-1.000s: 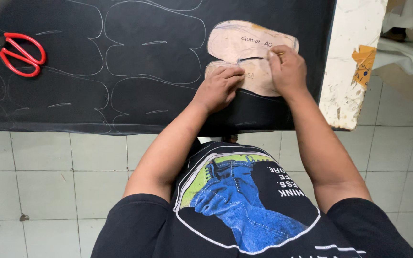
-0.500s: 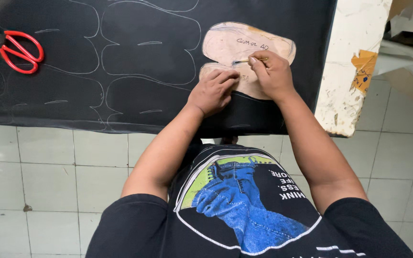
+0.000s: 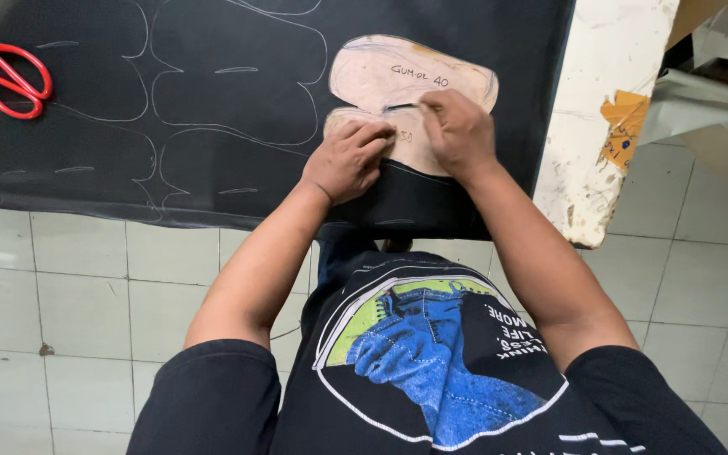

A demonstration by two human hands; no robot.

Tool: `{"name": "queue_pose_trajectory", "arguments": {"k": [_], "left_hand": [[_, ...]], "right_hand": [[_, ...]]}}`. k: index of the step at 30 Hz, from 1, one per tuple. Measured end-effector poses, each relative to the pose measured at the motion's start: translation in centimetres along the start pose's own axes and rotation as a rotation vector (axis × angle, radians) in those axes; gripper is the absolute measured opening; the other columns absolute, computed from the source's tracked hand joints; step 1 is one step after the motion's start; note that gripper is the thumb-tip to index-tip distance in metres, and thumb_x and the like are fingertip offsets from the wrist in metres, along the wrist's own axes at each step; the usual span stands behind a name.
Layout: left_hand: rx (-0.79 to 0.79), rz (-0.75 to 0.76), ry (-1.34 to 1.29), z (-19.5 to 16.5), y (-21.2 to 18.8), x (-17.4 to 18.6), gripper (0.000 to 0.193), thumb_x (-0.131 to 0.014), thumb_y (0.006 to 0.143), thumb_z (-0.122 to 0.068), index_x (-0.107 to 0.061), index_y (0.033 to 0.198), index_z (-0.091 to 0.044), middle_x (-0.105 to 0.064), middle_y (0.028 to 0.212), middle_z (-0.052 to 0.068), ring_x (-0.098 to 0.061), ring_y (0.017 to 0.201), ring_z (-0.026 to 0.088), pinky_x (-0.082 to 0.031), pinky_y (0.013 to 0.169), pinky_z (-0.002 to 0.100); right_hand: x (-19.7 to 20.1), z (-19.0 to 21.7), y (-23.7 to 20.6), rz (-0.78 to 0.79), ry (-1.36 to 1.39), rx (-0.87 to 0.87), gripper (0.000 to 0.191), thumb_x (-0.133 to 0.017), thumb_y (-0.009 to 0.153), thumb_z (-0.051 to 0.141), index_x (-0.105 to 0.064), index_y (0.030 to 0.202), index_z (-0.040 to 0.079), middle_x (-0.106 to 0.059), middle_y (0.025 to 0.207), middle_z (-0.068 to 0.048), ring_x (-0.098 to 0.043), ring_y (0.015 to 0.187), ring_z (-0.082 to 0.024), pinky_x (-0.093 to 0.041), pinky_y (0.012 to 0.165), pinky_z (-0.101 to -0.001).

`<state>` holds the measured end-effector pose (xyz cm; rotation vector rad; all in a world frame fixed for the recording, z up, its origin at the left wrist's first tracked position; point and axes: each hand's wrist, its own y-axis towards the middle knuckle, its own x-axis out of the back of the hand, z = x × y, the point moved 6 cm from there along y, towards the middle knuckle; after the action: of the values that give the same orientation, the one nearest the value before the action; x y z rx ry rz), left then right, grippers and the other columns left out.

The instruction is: The person places a cardboard shoe sole template on a large black sheet and traces its outline with a yellow marker. The person repeats this process multiple times, moving the template to different positions on the sheet to create several outlines.

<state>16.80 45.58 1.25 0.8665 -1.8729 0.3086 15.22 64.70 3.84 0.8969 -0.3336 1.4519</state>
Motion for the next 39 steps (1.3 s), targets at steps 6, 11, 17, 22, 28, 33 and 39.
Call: {"name": "queue_pose_trajectory", "arguments": {"k": [6,11,17,22,28,33,39], "left_hand": [[-0.011,0.029,0.001,-0.1,0.5,-0.1,0.049,-0.070,0.082,-0.019,-0.063,0.130,-0.010,-0.056,0.142,0.004,-0.054,0.125,0.027,-0.046,0.107,0.038],[0.032,0.036,-0.066,-0.2,0.9,0.7,0.052,-0.071,0.080,-0.018,-0.063,0.132,-0.011,-0.057,0.140,0.003,-0.056,0.123,0.026,-0.046,0.105,0.039],[0.041,-0.009,-0.157,-0.1,1.0,1.2,0.053,-0.071,0.081,-0.013,-0.061,0.133,-0.011,-0.057,0.143,0.004,-0.057,0.125,0.028,-0.047,0.107,0.039],[0.095,-0.152,-0.244,1.9,1.4,1.6,0.052,-0.071,0.084,-0.006,-0.061,0.134,-0.010,-0.056,0.146,0.010,-0.055,0.128,0.034,-0.046,0.109,0.042],[0.335,-0.466,-0.014,10.3,6.3,4.8,0.048,-0.075,0.090,-0.013,-0.061,0.136,-0.009,-0.052,0.147,0.011,-0.049,0.138,0.036,-0.039,0.113,0.049],[0.430,-0.504,-0.018,13.9,8.0,6.0,0.045,-0.083,0.085,-0.024,-0.069,0.125,-0.012,-0.053,0.144,0.011,-0.043,0.138,0.035,-0.031,0.112,0.053],[0.475,-0.522,-0.115,14.8,7.6,5.5,0.030,-0.084,0.084,-0.024,-0.076,0.111,-0.015,-0.055,0.144,0.006,-0.043,0.141,0.032,-0.031,0.116,0.051]], "right_hand": [[3.1,-1.9,-1.1,-0.061,0.022,-0.078,0.010,-0.067,0.102,0.014,-0.068,0.103,0.005,-0.070,0.101,-0.013,-0.071,0.091,-0.032,-0.057,0.080,-0.0410],[5.3,-4.7,-3.3,0.042,-0.106,-0.394,0.022,-0.054,0.109,0.020,-0.066,0.105,0.002,-0.069,0.091,-0.019,-0.069,0.081,-0.035,-0.054,0.078,-0.0432],[4.1,-8.2,-7.4,0.220,0.214,-0.974,0.027,-0.055,0.098,0.022,-0.069,0.108,0.001,-0.069,0.079,-0.007,-0.061,0.054,-0.016,-0.050,0.055,-0.0326],[3.7,-9.0,-3.4,0.220,0.406,-0.802,0.021,-0.070,0.094,0.019,-0.067,0.104,0.000,-0.066,0.078,-0.004,-0.058,0.057,-0.010,-0.048,0.054,-0.0281],[4.9,-12.8,6.2,-0.100,0.272,-0.734,0.024,-0.075,0.091,0.010,-0.060,0.108,0.002,-0.067,0.078,-0.004,-0.060,0.056,-0.010,-0.049,0.051,-0.0261],[3.6,-15.0,8.3,-0.073,0.264,-0.717,0.027,-0.077,0.091,0.014,-0.065,0.112,0.002,-0.070,0.087,-0.003,-0.061,0.062,-0.010,-0.050,0.058,-0.0260],[3.8,-15.5,6.8,-0.082,-0.030,-0.547,0.044,-0.083,0.089,0.020,-0.070,0.129,0.007,-0.062,0.110,-0.007,-0.063,0.088,-0.014,-0.054,0.083,-0.0294]]}}
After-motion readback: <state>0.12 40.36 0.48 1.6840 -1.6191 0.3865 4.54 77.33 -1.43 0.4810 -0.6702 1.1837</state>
